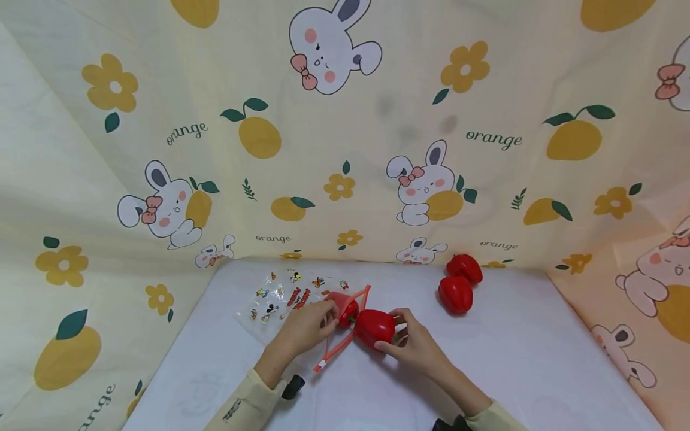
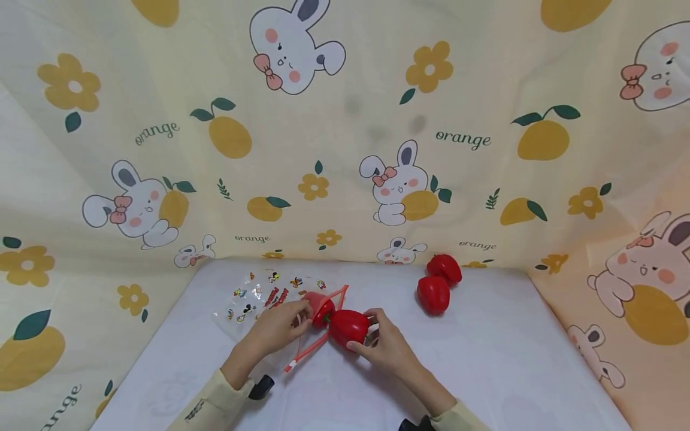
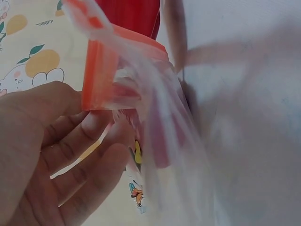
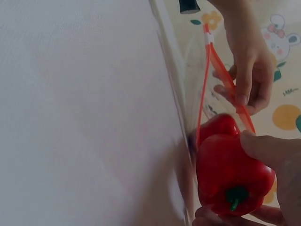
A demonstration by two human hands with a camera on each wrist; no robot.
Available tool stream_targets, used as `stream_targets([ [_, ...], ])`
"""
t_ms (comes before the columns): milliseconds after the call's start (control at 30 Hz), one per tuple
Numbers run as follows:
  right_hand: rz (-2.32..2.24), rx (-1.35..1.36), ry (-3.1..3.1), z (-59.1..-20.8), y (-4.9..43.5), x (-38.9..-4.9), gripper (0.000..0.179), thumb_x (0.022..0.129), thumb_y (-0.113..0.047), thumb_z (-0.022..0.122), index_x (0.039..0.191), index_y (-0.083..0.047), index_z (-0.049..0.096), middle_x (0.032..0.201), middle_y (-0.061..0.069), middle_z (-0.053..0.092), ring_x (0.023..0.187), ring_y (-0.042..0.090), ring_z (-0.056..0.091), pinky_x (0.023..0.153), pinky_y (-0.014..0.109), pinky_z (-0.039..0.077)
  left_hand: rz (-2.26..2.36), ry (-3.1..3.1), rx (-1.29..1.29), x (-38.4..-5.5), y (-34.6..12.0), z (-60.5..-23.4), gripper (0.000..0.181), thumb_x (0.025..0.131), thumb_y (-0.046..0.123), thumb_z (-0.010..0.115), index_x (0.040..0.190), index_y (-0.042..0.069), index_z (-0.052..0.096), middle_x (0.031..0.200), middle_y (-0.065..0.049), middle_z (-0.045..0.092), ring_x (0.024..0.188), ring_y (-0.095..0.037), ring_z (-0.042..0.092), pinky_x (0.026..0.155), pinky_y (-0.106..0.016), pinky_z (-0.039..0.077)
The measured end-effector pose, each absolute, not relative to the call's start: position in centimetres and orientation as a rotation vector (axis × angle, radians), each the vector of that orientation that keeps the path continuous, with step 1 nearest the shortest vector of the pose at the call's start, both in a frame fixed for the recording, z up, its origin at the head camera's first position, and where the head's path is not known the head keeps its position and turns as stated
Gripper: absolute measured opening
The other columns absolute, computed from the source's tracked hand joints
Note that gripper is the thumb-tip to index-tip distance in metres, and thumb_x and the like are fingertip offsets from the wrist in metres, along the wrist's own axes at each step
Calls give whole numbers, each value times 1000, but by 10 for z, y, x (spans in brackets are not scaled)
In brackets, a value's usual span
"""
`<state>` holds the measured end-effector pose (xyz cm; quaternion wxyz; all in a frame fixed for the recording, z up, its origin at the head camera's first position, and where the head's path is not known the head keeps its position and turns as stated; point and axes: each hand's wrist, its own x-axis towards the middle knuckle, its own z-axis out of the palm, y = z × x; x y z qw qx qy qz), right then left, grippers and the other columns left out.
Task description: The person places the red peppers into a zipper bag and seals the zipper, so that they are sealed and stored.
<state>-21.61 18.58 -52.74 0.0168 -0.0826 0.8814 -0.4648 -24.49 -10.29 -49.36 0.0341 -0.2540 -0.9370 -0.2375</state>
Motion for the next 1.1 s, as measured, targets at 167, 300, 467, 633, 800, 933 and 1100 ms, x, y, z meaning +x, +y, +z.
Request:
stream_targets([
  [167, -1448, -230, 2744, -532, 181, -216, 74, 83, -33, 95, 139, -12, 52, 129, 12, 68, 86, 15, 67, 76, 32, 61, -746, -2897, -756, -244, -102, -495, 12, 100, 20, 77, 108, 22, 68, 85, 13, 61, 74, -5, 55, 63, -21, 49],
  [300, -1509, -188, 2706, -537, 176, -216, 74, 84, -33, 94, 140, -12, 51, 130, 13, 67, 84, 16, 67, 76, 33, 61, -764, -2909, -751, -242, -101, -495, 15, 99, 18, 78, 110, 20, 70, 86, 13, 61, 75, -6, 55, 63, -21, 49],
  [467, -1633, -161, 2600, -539, 172, -216, 72, 85, -25, 93, 141, -11, 50, 132, 16, 65, 88, 18, 70, 80, 36, 63, -756, -2901, -763, -242, -101, -495, 15, 99, 17, 78, 110, 20, 70, 87, 13, 62, 76, -7, 56, 65, -21, 50],
  [633, -1710, -198, 2517, -540, 170, -217, 71, 87, -15, 91, 143, -8, 48, 134, 19, 63, 91, 20, 73, 84, 36, 63, -771, -2898, -767, -243, -101, -495, 16, 99, 19, 79, 111, 22, 69, 90, 13, 63, 78, -7, 57, 67, -21, 51],
  [800, -1727, -235, 2481, -541, 169, -218, 72, 86, -9, 91, 144, -7, 48, 134, 19, 62, 97, 22, 74, 87, 38, 63, -802, -2919, -754, -243, -100, -494, 17, 99, 20, 79, 112, 24, 69, 93, 13, 64, 80, -7, 57, 68, -21, 51],
  [933, -1723, -250, 2495, -541, 166, -219, 73, 86, -10, 91, 144, -7, 48, 133, 19, 62, 100, 24, 75, 87, 39, 63, -779, -2924, -751, -242, -99, -492, 17, 99, 21, 79, 112, 25, 69, 93, 13, 65, 80, -7, 58, 68, -21, 52],
  [1100, -1690, -243, 2554, -540, 162, -222, 72, 85, -19, 93, 143, -8, 52, 131, 16, 66, 102, 23, 73, 86, 38, 64, -748, -2923, -746, -240, -96, -489, 19, 99, 22, 80, 114, 25, 69, 94, 13, 65, 82, -7, 58, 70, -21, 52],
])
